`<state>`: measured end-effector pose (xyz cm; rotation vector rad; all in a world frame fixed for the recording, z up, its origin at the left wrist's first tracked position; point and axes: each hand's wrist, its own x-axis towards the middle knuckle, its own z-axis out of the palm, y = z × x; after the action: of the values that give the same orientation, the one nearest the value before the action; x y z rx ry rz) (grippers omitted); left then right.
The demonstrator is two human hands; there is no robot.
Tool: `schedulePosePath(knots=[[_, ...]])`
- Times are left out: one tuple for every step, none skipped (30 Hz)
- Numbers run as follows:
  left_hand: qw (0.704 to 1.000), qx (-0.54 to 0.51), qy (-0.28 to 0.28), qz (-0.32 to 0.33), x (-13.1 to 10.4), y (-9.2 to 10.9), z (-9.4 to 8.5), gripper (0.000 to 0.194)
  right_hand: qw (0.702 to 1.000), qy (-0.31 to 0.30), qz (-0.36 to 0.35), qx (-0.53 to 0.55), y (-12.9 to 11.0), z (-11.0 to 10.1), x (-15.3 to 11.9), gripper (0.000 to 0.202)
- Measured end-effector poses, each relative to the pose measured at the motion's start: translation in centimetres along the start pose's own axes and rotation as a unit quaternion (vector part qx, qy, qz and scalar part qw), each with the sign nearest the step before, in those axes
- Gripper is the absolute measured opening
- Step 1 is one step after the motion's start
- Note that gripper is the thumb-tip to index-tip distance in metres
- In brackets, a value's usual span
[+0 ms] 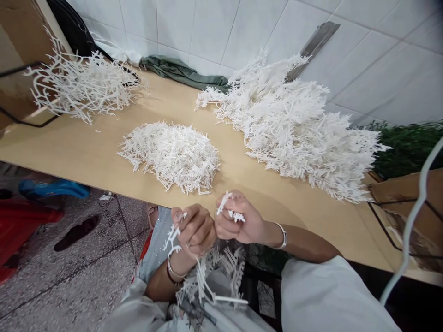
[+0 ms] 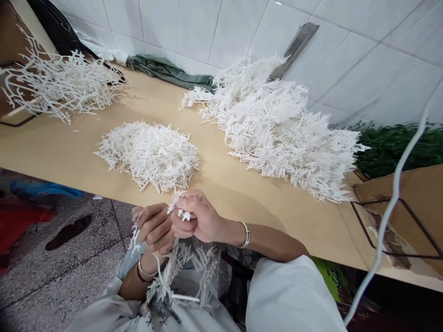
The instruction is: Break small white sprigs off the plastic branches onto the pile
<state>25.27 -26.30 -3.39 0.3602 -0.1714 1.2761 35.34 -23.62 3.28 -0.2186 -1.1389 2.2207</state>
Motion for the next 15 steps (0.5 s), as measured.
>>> schedulePosePath(knots=[[1.000,-0.002,-0.012,0.016,0.0,0.0,0.0,0.066,1.000,0.001,-0.002,-0.024,-0.2,0.0,0.1,0.046],[0.999,-0.004,-0.025,0.022,-0.1,0.1,0.2,0.066,0.997,0.007,-0.008,-0.077,-0.5,-0.1,0.3,0.045],[0.999,-0.006,-0.036,0.019,0.0,0.4,0.5,0.066,0.986,0.018,-0.025,-0.165,-1.0,-0.4,0.6,0.044],[0.999,-0.005,-0.041,0.007,0.1,0.7,0.8,0.065,0.959,0.038,-0.050,-0.277,-1.6,-0.7,1.0,0.043],[0.999,0.001,-0.033,-0.003,0.2,1.0,1.3,0.065,0.908,0.058,-0.080,-0.406,-2.2,-1.2,1.5,0.043],[1.000,0.015,-0.016,-0.008,0.4,1.3,1.7,0.064,0.833,0.076,-0.119,-0.534,-3.0,-1.8,2.1,0.044],[0.999,0.040,0.014,-0.010,0.6,1.6,2.1,0.063,0.750,0.092,-0.155,-0.636,-3.7,-2.5,2.7,0.047],[0.996,0.074,0.054,-0.008,0.8,1.8,2.5,0.061,0.677,0.099,-0.182,-0.706,-4.3,-3.3,3.4,0.049],[0.988,0.110,0.104,0.003,0.9,2.0,2.8,0.057,0.620,0.103,-0.188,-0.755,-4.9,-4.0,4.1,0.050],[0.977,0.143,0.159,0.024,1.1,2.1,3.1,0.051,0.573,0.111,-0.184,-0.791,-5.4,-4.7,4.8,0.052],[0.962,0.168,0.211,0.051,1.3,2.1,3.2,0.046,0.532,0.117,-0.171,-0.821,-5.8,-5.4,5.5,0.054],[0.947,0.186,0.252,0.076,1.4,2.1,3.2,0.041,0.492,0.125,-0.153,-0.848,-6.2,-6.0,6.2,0.056],[0.935,0.198,0.278,0.098,1.5,2.1,3.2,0.039,0.451,0.130,-0.132,-0.873,-6.4,-6.5,6.8,0.058],[0.928,0.205,0.289,0.113,1.7,2.2,3.1,0.038,0.412,0.129,-0.110,-0.895,-6.6,-6.9,7.4,0.061],[0.927,0.207,0.291,0.117,1.8,2.2,2.9,0.037,0.376,0.124,-0.088,-0.914,-6.7,-7.2,7.9,0.063]])
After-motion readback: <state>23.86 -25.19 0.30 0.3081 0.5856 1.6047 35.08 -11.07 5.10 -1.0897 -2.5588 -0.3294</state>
